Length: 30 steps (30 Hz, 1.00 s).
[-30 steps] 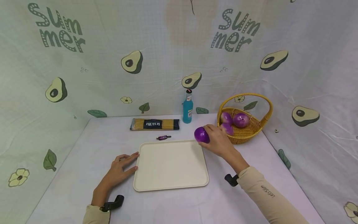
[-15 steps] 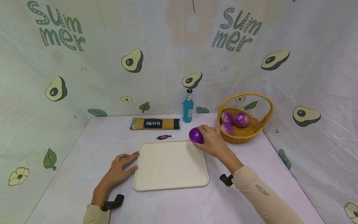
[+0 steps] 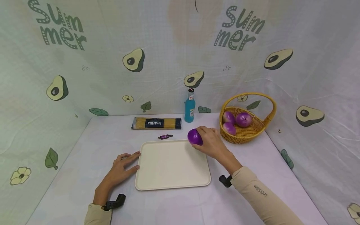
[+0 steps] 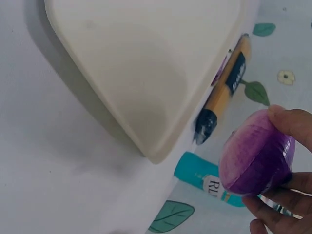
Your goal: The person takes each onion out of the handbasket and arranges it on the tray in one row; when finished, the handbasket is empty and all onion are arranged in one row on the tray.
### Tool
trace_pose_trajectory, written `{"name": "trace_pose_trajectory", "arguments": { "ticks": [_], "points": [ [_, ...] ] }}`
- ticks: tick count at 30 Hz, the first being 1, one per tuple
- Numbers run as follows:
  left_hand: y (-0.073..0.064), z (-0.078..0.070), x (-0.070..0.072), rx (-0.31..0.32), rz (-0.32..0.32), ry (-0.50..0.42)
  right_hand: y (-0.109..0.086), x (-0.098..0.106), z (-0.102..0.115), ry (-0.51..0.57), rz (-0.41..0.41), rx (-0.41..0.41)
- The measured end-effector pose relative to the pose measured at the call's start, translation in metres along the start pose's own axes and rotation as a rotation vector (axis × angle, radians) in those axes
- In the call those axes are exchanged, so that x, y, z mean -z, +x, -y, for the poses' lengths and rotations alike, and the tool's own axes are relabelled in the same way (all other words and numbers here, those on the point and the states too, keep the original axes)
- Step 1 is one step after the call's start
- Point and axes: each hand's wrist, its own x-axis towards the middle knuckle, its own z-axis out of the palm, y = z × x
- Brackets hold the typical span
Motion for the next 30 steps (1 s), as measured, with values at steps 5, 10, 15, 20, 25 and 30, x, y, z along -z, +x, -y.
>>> {"name": "trace_pose_trajectory", "arguments": {
  "ticks": [5,10,15,20,25,30],
  "points": [
    [0.0,0.0,0.002,0.006,-0.003,-0.01,0.003,-0.006,0.006,-0.002,0.011,-0.006],
    [-0.001,0.002,0.002,0.002,-0.005,0.002,0.004,-0.009,0.012,-0.014,0.006,0.025],
    [-0.002,0.004,0.001,0.002,-0.007,0.005,0.006,-0.01,0.014,-0.006,-0.004,0.044],
    [-0.001,0.003,0.0,-0.01,-0.019,0.004,0.007,-0.011,0.016,0.002,0.002,0.058],
    [0.0,0.001,0.001,-0.015,-0.013,0.001,0.008,-0.015,0.017,0.01,0.018,0.059],
    [0.001,-0.001,0.002,-0.003,-0.001,-0.002,0.009,-0.018,0.021,0.01,0.016,0.068]
  ]
}}
